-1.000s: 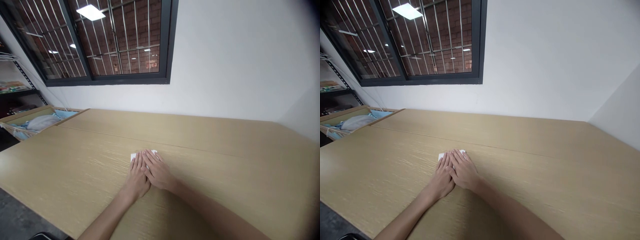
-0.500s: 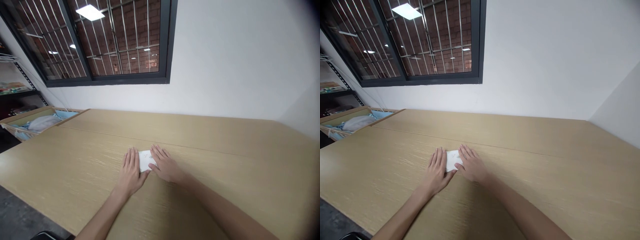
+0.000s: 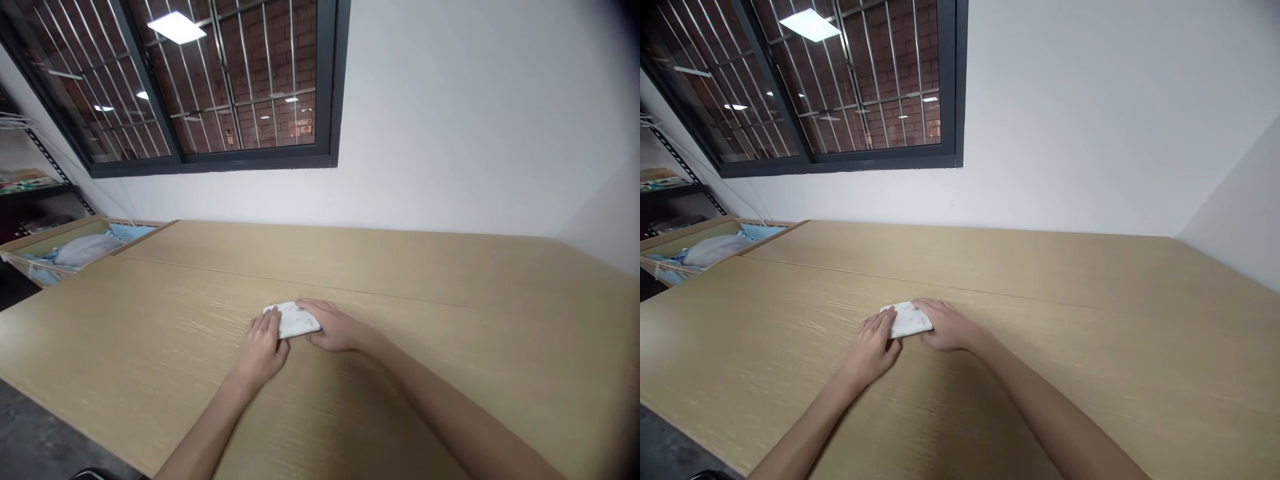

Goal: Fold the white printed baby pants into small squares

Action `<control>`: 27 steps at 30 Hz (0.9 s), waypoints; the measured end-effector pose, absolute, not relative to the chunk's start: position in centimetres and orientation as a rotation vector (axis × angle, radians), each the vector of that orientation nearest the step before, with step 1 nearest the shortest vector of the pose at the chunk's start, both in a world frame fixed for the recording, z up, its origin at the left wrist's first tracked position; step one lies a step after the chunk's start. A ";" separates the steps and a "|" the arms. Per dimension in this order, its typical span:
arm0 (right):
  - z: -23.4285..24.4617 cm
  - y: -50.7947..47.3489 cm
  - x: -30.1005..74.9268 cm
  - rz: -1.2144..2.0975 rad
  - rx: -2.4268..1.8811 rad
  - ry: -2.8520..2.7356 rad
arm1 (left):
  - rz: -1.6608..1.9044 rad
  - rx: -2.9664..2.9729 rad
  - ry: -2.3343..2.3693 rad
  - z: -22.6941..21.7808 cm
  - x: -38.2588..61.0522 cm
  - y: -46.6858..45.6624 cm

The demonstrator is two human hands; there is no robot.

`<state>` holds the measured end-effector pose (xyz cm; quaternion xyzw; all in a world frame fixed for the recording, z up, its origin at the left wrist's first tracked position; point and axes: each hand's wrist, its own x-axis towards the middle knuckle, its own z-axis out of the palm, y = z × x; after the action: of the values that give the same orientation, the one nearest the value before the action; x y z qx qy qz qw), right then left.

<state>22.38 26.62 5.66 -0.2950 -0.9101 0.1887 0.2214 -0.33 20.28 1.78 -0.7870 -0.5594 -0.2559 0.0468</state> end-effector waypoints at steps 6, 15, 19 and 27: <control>5.2 27.2 21.9 0.606 -0.856 -2.306 | -0.963 -2.385 -1.755 3.0 -1.4 20.5; 5.7 28.0 21.0 1.181 -1.112 -1.785 | -1.733 -2.404 -2.119 3.7 -0.8 19.6; 4.4 28.5 20.5 1.052 -1.186 -1.669 | -1.441 -2.463 -1.904 4.3 -0.9 18.7; 6.4 26.8 20.8 0.594 -1.027 -1.960 | -1.115 -2.622 -1.337 5.5 0.3 17.7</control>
<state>20.81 26.83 6.37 -0.4083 -0.7794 0.2360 0.4125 0.33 17.72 5.46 -0.8330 -0.4249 -0.3543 -0.0030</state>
